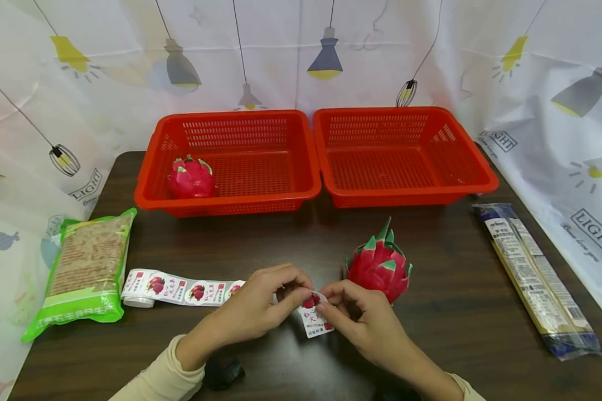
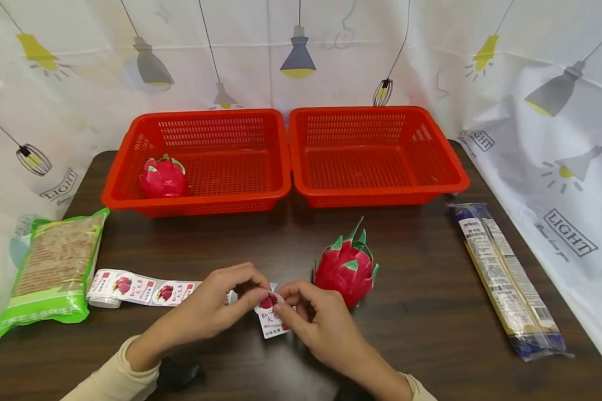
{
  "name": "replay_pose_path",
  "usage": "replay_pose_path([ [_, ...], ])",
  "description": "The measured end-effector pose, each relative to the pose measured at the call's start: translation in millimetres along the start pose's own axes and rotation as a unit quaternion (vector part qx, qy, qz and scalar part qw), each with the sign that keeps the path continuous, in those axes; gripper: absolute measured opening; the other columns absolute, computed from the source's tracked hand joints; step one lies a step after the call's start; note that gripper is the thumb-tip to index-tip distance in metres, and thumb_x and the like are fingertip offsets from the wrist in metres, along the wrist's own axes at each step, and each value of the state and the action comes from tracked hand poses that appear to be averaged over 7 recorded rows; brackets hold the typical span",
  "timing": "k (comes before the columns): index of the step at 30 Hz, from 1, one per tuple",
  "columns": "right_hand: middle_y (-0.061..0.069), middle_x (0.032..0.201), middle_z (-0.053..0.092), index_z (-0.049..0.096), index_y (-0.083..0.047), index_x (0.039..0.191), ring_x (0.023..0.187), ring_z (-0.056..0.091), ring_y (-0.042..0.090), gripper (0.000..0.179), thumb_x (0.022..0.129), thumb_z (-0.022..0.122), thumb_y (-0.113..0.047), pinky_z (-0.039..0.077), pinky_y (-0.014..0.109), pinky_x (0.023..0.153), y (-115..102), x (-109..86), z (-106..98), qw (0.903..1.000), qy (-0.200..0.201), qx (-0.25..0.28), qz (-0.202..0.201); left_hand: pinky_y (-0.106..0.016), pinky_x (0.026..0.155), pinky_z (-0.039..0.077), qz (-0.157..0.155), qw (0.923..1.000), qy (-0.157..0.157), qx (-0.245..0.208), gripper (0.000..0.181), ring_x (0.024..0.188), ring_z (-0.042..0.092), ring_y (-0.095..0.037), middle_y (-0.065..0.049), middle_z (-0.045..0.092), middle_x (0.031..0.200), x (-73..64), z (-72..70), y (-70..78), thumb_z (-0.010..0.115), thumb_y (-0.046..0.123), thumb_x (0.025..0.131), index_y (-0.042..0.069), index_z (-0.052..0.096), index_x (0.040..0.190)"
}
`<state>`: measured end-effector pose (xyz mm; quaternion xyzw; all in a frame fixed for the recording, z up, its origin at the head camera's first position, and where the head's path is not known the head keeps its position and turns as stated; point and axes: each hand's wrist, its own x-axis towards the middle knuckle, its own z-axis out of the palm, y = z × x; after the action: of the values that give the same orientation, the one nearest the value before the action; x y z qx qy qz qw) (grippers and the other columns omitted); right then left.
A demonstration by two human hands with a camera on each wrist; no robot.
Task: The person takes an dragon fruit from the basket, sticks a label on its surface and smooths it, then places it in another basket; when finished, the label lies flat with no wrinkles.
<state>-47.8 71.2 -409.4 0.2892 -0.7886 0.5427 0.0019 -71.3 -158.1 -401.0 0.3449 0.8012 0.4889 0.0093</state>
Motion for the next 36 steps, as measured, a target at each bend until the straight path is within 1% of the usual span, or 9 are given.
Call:
replay_pose_path([
  [3,-0.004,0.073,0.068,0.069,-0.012,0.097,0.056,0.048,-0.003,0.008,0.093,0.073,-0.006,0.045,0.019,0.047,0,-7.7,-4,0.9993,0.011,-0.032,0.016,-0.021,0.073,0.053,-0.027,0.9994,-0.009,-0.020,0.007,0.081,0.058,-0.001,0.005,0.067,0.092,4.9,3.8,1.6,0.063,0.019,0.102,0.015,0.068,0.103],
  [6,-0.010,0.074,0.063,0.068,-0.017,0.092,0.062,0.046,-0.004,0.012,0.090,0.077,-0.008,0.042,0.016,0.051,1,-13.9,-8,0.9924,0.043,-0.114,-0.016,-0.022,0.073,0.054,-0.063,0.9963,-0.015,-0.057,0.008,0.081,0.061,-0.003,0.003,0.070,0.094,14.2,8.7,2.5,0.065,0.021,0.101,0.014,0.069,0.104],
  [12,0.002,0.092,0.056,0.067,-0.014,0.086,0.089,0.048,0.015,0.010,0.083,0.076,-0.011,0.042,0.025,0.070,4,-11.1,-18,0.9406,0.144,-0.300,-0.067,-0.024,0.069,0.053,-0.096,0.9894,-0.021,-0.107,0.014,0.078,0.062,-0.014,-0.003,0.069,0.093,47.8,19.8,-7.0,0.064,0.024,0.101,0.011,0.068,0.104],
  [17,0.009,0.101,0.060,0.065,-0.010,0.088,0.094,0.055,0.023,0.008,0.087,0.072,-0.015,0.050,0.036,0.068,4,1.1,-26,0.9145,0.144,-0.376,-0.041,-0.036,0.080,0.060,-0.133,0.9687,-0.042,-0.205,0.018,0.085,0.066,-0.016,-0.013,0.065,0.102,70.6,26.5,-17.7,0.058,0.016,0.104,-0.001,0.061,0.110],
  [20,0.009,0.100,0.059,0.065,-0.011,0.089,0.088,0.054,0.020,0.008,0.088,0.071,-0.016,0.049,0.033,0.065,3,-0.9,-31,0.9111,0.141,-0.387,-0.017,-0.039,0.082,0.061,-0.152,0.9597,-0.054,-0.230,0.020,0.086,0.066,-0.013,-0.011,0.064,0.103,80.7,33.9,-19.9,0.058,0.016,0.104,-0.002,0.060,0.112],
  [23,0.008,0.097,0.057,0.064,-0.012,0.088,0.078,0.052,0.014,0.009,0.088,0.073,-0.015,0.048,0.029,0.060,5,-8.5,-37,0.9099,0.158,-0.383,0.012,-0.041,0.080,0.060,-0.154,0.9619,-0.060,-0.218,0.020,0.084,0.066,-0.025,-0.008,0.065,0.098,90.9,44.2,-19.8,0.061,0.019,0.103,0.001,0.063,0.111],
  [27,0.006,0.094,0.054,0.061,-0.013,0.084,0.067,0.046,0.007,0.013,0.086,0.074,-0.010,0.044,0.022,0.054,10,-19.2,-46,0.9137,0.194,-0.355,0.034,-0.030,0.072,0.054,-0.128,0.9733,-0.061,-0.180,0.018,0.080,0.063,-0.031,-0.007,0.068,0.092,104.2,59.5,-19.5,0.065,0.022,0.101,0.005,0.067,0.107],
  [31,0.005,0.094,0.054,0.057,-0.013,0.080,0.065,0.045,0.005,0.018,0.085,0.072,-0.004,0.041,0.017,0.054,16,-26.5,-53,0.9213,0.224,-0.316,0.032,-0.019,0.067,0.049,-0.104,0.9827,-0.061,-0.141,0.016,0.075,0.060,-0.013,-0.007,0.070,0.091,115.4,72.8,-15.9,0.068,0.022,0.099,0.006,0.068,0.104],
  [36,0.006,0.095,0.054,0.055,-0.012,0.077,0.067,0.047,0.007,0.021,0.084,0.072,-0.001,0.040,0.014,0.058,23,-34.3,-58,0.9182,0.250,-0.305,0.034,-0.016,0.061,0.045,-0.072,0.9921,-0.056,-0.086,0.014,0.068,0.054,-0.005,-0.002,0.070,0.086,127.4,85.5,-8.3,0.072,0.022,0.097,0.009,0.069,0.102],
])
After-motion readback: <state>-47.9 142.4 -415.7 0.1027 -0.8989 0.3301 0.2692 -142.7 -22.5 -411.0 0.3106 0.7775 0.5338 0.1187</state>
